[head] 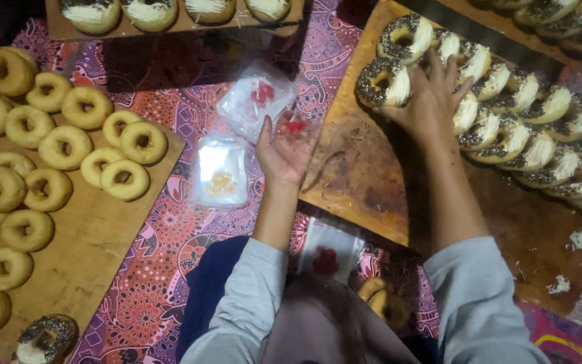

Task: The person sits on the floor and individually places donuts into small plastic bags. They pick up donuts from a wooden board, insert them into bags, and place the packaged donuts into a white plastic crate.

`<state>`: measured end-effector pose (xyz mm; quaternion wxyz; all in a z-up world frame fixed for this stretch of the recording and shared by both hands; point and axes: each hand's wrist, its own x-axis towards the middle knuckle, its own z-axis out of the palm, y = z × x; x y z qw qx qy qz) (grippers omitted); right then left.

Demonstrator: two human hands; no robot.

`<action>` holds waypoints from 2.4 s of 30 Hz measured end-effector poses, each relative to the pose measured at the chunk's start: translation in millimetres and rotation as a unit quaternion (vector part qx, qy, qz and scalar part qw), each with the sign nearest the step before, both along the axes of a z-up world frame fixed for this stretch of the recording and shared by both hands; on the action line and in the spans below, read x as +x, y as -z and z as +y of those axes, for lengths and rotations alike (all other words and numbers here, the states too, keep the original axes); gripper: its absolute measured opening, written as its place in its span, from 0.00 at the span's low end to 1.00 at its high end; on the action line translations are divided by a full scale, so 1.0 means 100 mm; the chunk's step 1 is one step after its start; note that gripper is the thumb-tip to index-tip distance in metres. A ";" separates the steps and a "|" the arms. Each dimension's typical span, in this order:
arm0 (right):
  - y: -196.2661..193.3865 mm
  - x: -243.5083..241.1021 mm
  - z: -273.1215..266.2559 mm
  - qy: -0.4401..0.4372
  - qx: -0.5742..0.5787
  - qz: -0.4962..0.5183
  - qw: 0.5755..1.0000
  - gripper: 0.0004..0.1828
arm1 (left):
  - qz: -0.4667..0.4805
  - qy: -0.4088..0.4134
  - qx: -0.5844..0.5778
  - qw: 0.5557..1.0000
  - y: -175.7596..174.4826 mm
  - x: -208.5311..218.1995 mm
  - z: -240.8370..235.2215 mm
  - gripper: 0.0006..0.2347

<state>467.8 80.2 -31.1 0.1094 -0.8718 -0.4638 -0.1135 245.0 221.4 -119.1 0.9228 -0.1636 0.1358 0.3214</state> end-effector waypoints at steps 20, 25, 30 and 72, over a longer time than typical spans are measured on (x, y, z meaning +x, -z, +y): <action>-0.53 -2.42 -0.64 0.025 0.279 0.191 0.941 0.42 | 0.075 -0.016 0.242 0.967 -0.37 -0.26 -1.05 0.31; -0.56 -2.45 -0.77 0.070 0.284 0.189 0.938 0.39 | 0.244 0.057 0.444 0.860 -0.75 -0.77 -1.74 0.37; -0.47 -2.64 -0.99 0.035 0.255 0.109 0.960 0.34 | 0.523 -0.107 0.723 0.439 -0.94 -1.44 -1.90 0.17; -0.06 -3.69 -1.29 -0.075 0.056 0.633 0.768 0.29 | 0.545 -0.120 0.520 0.647 -0.95 -3.27 -1.83 0.09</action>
